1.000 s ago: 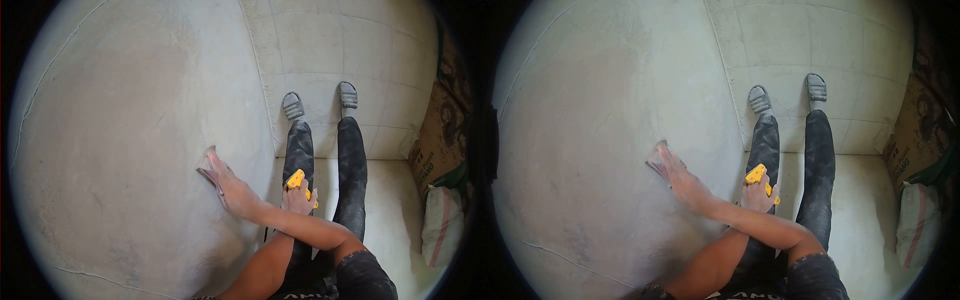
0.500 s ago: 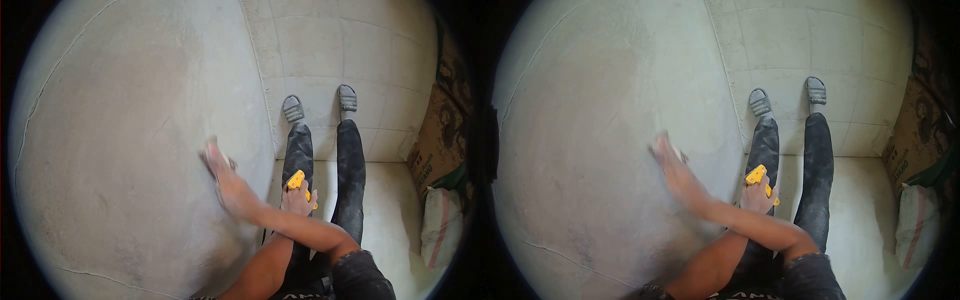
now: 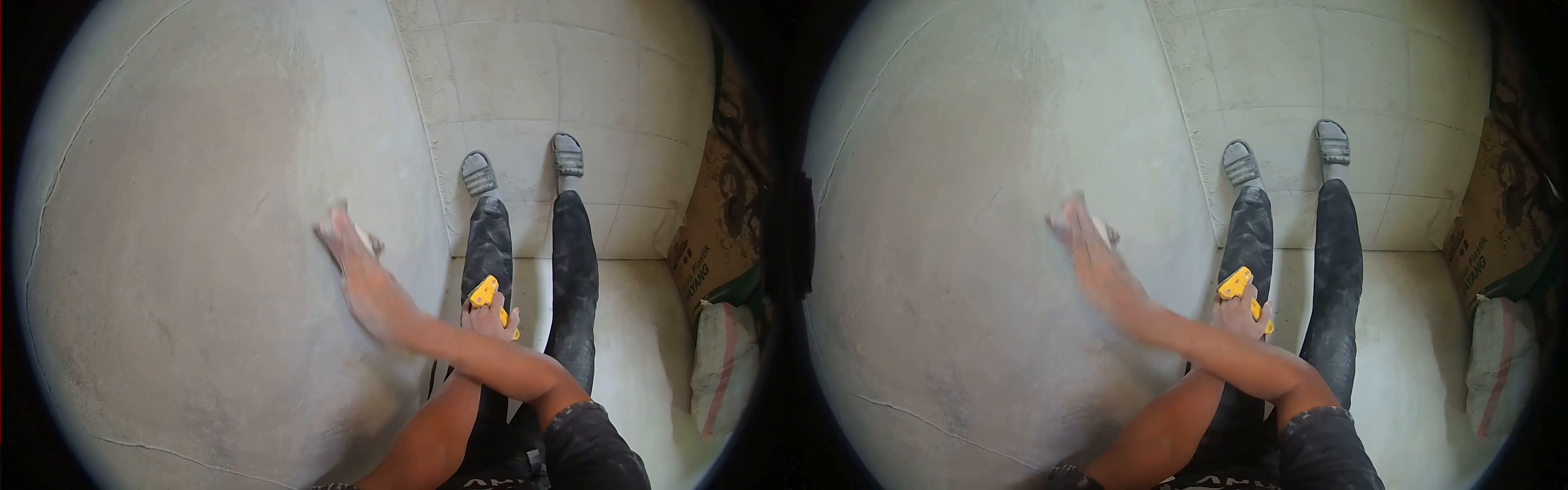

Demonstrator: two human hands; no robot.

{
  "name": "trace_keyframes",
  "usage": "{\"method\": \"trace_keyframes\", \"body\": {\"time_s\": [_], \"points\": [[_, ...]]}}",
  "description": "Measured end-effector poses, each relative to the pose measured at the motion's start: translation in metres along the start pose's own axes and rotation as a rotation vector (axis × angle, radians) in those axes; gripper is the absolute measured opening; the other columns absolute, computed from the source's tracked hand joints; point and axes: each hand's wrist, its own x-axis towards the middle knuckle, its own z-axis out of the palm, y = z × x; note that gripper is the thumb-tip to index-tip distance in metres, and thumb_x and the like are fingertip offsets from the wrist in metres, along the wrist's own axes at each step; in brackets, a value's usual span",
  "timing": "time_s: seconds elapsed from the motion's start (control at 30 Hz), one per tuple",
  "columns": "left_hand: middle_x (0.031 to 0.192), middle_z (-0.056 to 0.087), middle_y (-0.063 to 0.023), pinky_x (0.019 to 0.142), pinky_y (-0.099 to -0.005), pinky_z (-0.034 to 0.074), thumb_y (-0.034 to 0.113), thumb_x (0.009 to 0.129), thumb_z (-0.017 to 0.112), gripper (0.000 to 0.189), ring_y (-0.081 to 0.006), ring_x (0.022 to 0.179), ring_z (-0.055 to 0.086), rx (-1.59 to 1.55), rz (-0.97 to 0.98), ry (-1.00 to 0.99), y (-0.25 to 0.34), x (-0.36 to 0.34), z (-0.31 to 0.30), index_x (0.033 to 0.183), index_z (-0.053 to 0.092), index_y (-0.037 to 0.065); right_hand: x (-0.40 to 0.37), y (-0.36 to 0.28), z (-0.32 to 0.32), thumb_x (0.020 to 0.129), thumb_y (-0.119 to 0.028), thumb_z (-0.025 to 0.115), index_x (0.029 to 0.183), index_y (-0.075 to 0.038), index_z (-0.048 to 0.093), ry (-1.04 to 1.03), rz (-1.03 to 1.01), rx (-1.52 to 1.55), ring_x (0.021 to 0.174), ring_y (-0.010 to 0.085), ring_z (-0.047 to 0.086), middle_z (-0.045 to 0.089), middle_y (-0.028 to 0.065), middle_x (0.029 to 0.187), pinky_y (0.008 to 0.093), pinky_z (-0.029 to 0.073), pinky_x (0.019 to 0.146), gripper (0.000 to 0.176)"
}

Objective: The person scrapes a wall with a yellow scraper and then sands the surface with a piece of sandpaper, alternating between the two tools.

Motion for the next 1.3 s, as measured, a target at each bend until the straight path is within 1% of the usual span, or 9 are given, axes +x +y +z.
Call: {"method": "trace_keyframes", "body": {"time_s": [0.07,0.1,0.17,0.37,0.8,0.9,1.03,1.2,1.3], "points": [[0.083,0.07,-0.0183,0.096,-0.0534,0.043,0.042,0.092,0.065,0.041,-0.0373,0.088,0.068,0.066,0.01,0.021,-0.004,-0.002,0.004,0.115,0.059,0.008,-0.044,-0.011,-0.003,0.107,-0.013,0.038,0.157,0.014,0.016,-0.5,-0.333,-1.154,0.152,0.0404,0.029,0.024,0.034,0.163,0.0431,0.033,0.122,0.061],[0.083,0.07,-0.0183,0.096,-0.0534,0.043,0.042,0.092,0.065,0.041,-0.0373,0.088,0.068,0.069,0.017,0.034,-0.006,0.002,0.003,0.115,0.059,0.008,-0.036,-0.004,0.003,0.107,-0.013,0.038,0.157,0.014,0.016,-0.49,-0.343,-1.161,0.152,0.0404,0.029,0.024,0.034,0.163,0.0431,0.033,0.122,0.061],[0.085,0.07,-0.0184,0.096,-0.0531,0.043,0.043,0.093,0.064,0.043,-0.0374,0.089,0.068,0.014,0.033,0.058,-0.007,-0.001,0.003,0.117,0.059,0.008,-0.006,0.003,0.012,0.109,-0.014,0.035,0.157,0.014,0.019,-0.047,0.129,0.314,0.151,0.0398,0.032,0.026,0.0348,0.162,0.0418,0.035,0.12,0.058],[0.087,0.071,-0.0186,0.097,-0.0534,0.044,0.044,0.094,0.062,0.044,-0.0372,0.089,0.069,0.056,0.048,0.07,-0.007,-0.003,0.004,0.118,0.059,0.007,-0.044,-0.001,0.001,0.108,-0.013,0.039,0.157,0.012,0.022,-0.138,-0.179,-0.283,0.147,0.0422,0.038,0.03,0.0357,0.159,0.0441,0.04,0.117,0.057],[0.093,0.072,-0.0207,0.101,-0.0531,0.044,0.044,0.096,0.06,0.044,-0.039,0.091,0.069,0.045,0.007,0.042,-0.005,-0.003,0.006,0.118,0.06,0.006,-0.001,0.015,-0.006,0.101,0.001,0.043,0.16,0.008,0.015,-0.089,-0.104,-0.163,0.149,0.0393,0.037,0.029,0.0329,0.161,0.0455,0.041,0.117,0.066],[0.092,0.071,-0.0208,0.105,-0.0526,0.041,0.043,0.096,0.06,0.042,-0.0386,0.094,0.068,0.066,-0.019,-0.002,-0.004,-0.004,0.004,0.115,0.06,0.006,0.019,0.024,-0.004,0.087,0.014,0.045,0.165,-0.002,0.005,-0.152,0.142,0.263,0.159,0.0349,0.016,0.012,0.0249,0.17,0.0462,0.016,0.126,0.088],[0.089,0.072,-0.02,0.093,-0.0537,0.046,0.046,0.095,0.062,0.048,-0.0382,0.091,0.069,0.042,0.001,-0.004,-0.003,0.0,-0.001,0.123,0.058,0.008,-0.047,0.023,0.017,0.092,0.011,0.041,0.165,-0.002,0.0,-0.148,-0.09,0.008,0.155,0.0358,0.027,0.019,0.0251,0.169,0.0454,0.018,0.126,0.084],[0.088,0.071,-0.0208,0.103,-0.053,0.043,0.043,0.096,0.06,0.04,-0.0363,0.094,0.068,0.042,-0.029,0.008,0.0,-0.002,-0.002,0.115,0.058,0.007,0.098,0.023,-0.015,0.098,0.005,0.042,0.164,-0.002,0.008,0.003,0.115,0.112,0.151,0.0373,0.035,0.036,0.0236,0.163,0.0461,0.02,0.126,0.075],[0.086,0.07,-0.0206,0.104,-0.0535,0.041,0.043,0.096,0.059,0.04,-0.0368,0.093,0.067,0.032,-0.032,0.01,-0.001,-0.003,-0.001,0.115,0.057,0.008,0.084,0.016,-0.034,0.108,-0.017,0.03,0.164,-0.002,0.009,-0.226,0.287,0.28,0.158,0.0344,0.018,0.019,0.0283,0.167,0.0535,0.019,0.126,0.061]]}}
